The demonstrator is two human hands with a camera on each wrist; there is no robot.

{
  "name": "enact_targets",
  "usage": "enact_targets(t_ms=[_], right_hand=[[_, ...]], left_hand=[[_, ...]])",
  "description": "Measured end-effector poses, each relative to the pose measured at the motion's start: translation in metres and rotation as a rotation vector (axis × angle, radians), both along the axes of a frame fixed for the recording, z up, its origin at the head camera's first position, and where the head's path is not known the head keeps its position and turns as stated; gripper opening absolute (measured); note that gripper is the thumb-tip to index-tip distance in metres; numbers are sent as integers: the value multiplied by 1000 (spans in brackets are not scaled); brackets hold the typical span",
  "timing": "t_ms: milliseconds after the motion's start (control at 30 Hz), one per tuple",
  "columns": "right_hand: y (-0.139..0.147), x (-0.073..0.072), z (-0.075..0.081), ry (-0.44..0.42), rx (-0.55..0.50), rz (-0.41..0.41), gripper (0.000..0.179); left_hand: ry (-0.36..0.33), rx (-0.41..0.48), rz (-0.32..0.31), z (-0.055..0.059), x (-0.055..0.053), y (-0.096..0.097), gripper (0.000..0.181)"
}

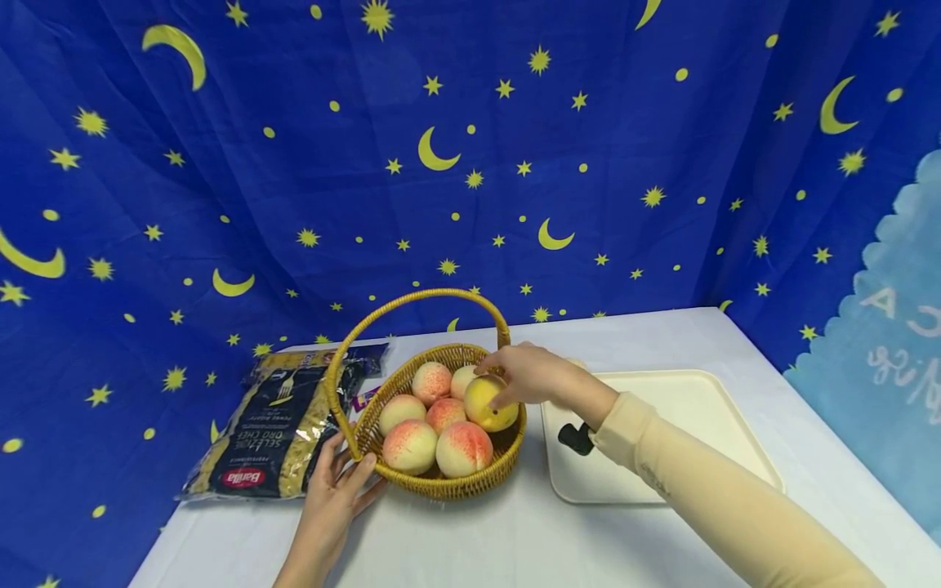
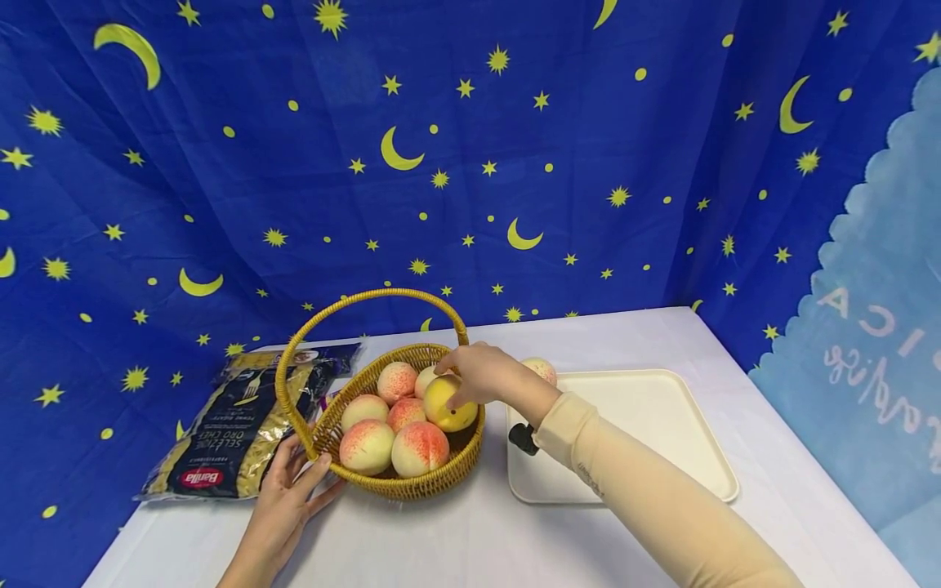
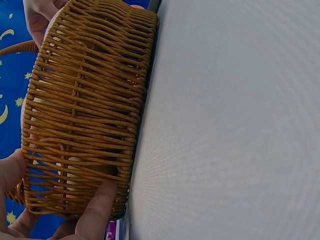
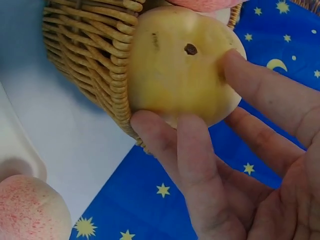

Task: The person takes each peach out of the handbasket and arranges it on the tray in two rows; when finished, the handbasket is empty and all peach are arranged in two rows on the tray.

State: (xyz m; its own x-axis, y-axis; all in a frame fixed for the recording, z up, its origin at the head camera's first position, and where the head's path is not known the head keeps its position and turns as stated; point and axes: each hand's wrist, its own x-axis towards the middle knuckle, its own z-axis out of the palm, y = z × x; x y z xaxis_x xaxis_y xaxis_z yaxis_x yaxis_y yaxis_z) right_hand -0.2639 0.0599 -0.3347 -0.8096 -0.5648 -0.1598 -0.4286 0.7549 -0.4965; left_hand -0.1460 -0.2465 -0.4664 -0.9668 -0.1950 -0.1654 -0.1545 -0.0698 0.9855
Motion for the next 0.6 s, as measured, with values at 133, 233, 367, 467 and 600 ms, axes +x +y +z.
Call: enact_targets(t_ms=[133, 233, 367, 467, 600], right_hand=[[-2, -2, -1, 11, 7, -13, 53], [-2, -3, -2, -28, -6, -39, 53], [-2, -3, -3, -6, 19, -29, 53], [-3, -2, -4, 44, 58, -15, 57], [-5, -1, -5, 87, 113, -26, 65]], left_hand=[[-10, -3, 0, -1, 0, 0, 69], [-11, -3, 1, -1, 1, 0, 69], [-7, 3, 2, -1, 1, 0, 68], [-2, 3, 4, 0, 1, 0, 67], [4, 0, 1, 0, 1, 0, 68]])
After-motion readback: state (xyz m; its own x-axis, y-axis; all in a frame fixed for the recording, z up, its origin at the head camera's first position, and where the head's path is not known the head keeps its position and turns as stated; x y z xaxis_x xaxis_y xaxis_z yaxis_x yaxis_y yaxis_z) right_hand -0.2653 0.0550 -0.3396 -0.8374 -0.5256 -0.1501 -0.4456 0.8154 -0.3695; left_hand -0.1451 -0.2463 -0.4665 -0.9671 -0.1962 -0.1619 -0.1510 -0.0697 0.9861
